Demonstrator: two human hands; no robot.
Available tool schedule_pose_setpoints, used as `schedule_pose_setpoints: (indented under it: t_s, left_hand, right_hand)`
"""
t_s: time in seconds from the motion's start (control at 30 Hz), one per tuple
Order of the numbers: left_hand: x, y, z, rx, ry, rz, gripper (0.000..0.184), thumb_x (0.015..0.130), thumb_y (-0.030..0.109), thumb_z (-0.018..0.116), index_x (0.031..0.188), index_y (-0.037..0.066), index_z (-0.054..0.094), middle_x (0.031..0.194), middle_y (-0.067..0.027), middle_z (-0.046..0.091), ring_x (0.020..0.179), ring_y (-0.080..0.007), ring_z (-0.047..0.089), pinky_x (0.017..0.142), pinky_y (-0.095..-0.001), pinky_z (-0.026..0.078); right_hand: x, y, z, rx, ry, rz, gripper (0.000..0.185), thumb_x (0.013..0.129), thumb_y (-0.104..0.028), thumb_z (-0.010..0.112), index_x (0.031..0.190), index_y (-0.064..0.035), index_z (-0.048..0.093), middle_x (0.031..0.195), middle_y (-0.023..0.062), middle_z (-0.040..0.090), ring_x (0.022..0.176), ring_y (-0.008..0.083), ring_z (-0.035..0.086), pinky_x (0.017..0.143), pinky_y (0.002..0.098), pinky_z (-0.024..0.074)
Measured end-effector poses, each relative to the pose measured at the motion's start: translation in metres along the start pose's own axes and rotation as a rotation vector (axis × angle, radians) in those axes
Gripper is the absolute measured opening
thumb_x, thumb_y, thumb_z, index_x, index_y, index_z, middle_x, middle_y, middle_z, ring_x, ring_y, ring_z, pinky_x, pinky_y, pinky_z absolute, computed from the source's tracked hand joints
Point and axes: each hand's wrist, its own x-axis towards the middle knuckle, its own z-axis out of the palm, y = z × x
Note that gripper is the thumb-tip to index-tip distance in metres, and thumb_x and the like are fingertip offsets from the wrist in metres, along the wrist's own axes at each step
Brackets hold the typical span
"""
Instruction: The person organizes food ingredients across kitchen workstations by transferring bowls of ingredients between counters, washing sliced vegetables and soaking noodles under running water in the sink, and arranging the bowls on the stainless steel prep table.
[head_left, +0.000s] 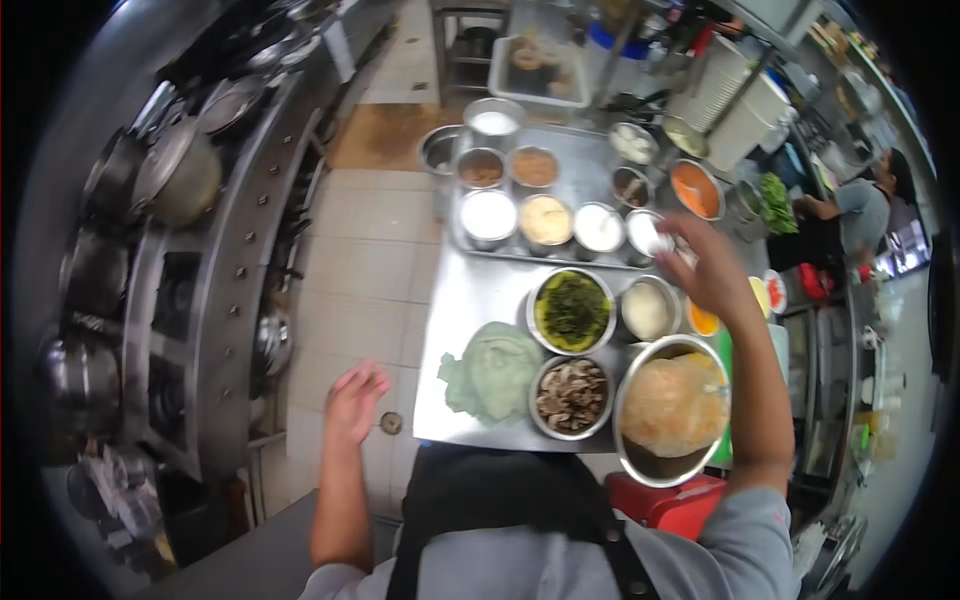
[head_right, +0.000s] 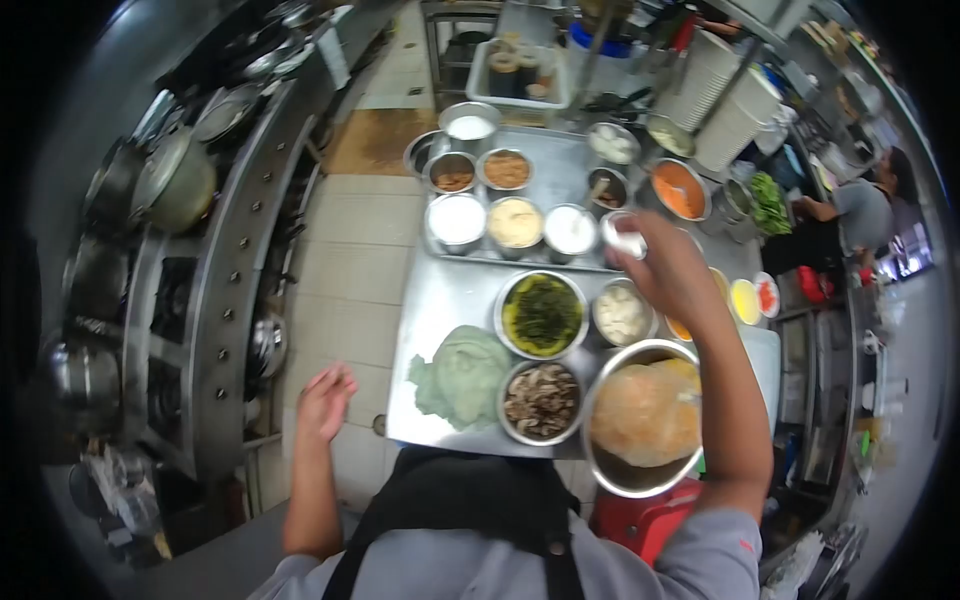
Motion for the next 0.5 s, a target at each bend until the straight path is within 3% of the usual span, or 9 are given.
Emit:
schedule_pose_setpoints:
  t_s: [0.07,0.13,0.17,0.23,0.3,0.4,0.5]
  left_hand:
    - [0.013,0.011,0.031,-0.021,-0.065,-0.04,0.022,0.092,0.011,0.056,0.108,-0.003,0.057,0.098,-0.0131,0.062,0.087,-0.022,0.061,0.081,-0.0361,0.052]
    - [0.031,0.013,0.049,-0.028,-0.118,-0.065,0.024,0.093,0.015,0.054,0.109,-0.003,0.056,0.098,-0.0136,0.062,0.088,-0.0227,0.062,0.082,-0.0358,0.052]
    - [0.037,0.015,0.054,-0.023,-0.128,-0.073,0.024,0.093,0.015,0.054,0.109,-0.003,0.056,0.098,-0.0136,0.062,0.088,-0.0227,0.062,0.082,-0.0358,0.052]
    - [0.047,0.015,0.063,-0.041,-0.201,-0.12,0.028,0.094,0.019,0.052,0.109,-0.004,0.056,0.098,-0.0138,0.062,0.088,-0.0228,0.062,0.082,-0.037,0.053]
    - [0.053,0.012,0.063,0.005,-0.215,-0.158,0.028,0.094,0.021,0.052,0.109,-0.003,0.056,0.098,-0.0137,0.062,0.088,-0.0231,0.062,0.082,-0.038,0.053]
    - [0.063,0.005,0.059,0.108,-0.232,-0.207,0.027,0.094,0.023,0.052,0.106,-0.001,0.058,0.096,-0.0122,0.063,0.087,-0.0226,0.062,0.081,-0.0385,0.053]
    - [0.077,0.004,0.037,0.173,-0.212,-0.237,0.023,0.093,0.025,0.053,0.1,0.004,0.06,0.091,-0.0091,0.063,0.083,-0.0204,0.062,0.075,-0.0371,0.053]
  right_hand:
    - [-0.056,-0.082,-0.009,0.25,-0.179,0.253,0.017,0.083,-0.016,0.068,0.095,-0.006,0.065,0.086,0.01,0.069,0.082,0.0207,0.068,0.071,0.0322,0.0522]
    - [-0.121,-0.124,0.027,0.796,-0.357,0.286,0.017,0.084,-0.025,0.069,0.089,-0.0087,0.069,0.082,0.007,0.07,0.076,0.0178,0.068,0.07,0.0301,0.0522]
    - [-0.137,-0.142,0.04,0.754,-0.515,0.282,0.021,0.085,-0.028,0.067,0.091,-0.0088,0.069,0.082,0.0064,0.07,0.077,0.0157,0.068,0.071,0.0293,0.0523]
    - [-0.172,-0.152,0.091,0.714,-0.622,0.583,0.028,0.088,-0.032,0.063,0.092,-0.0054,0.069,0.082,0.0065,0.07,0.074,0.0145,0.067,0.067,0.0279,0.0521]
    - [-0.219,-0.122,0.158,1.048,-0.478,1.061,0.035,0.09,-0.037,0.058,0.092,-0.0025,0.066,0.079,0.0075,0.069,0.069,0.0142,0.067,0.058,0.0261,0.05]
    - [-0.253,-0.104,0.2,1.145,-0.208,1.428,0.042,0.092,-0.042,0.054,0.099,-0.0008,0.058,0.075,0.0093,0.067,0.064,0.0152,0.066,0.049,0.0233,0.0447]
    - [-0.264,-0.093,0.231,1.3,0.06,1.505,0.044,0.093,-0.039,0.053,0.105,0.0033,0.053,0.085,0.0129,0.066,0.069,0.0193,0.067,0.048,0.0262,0.049]
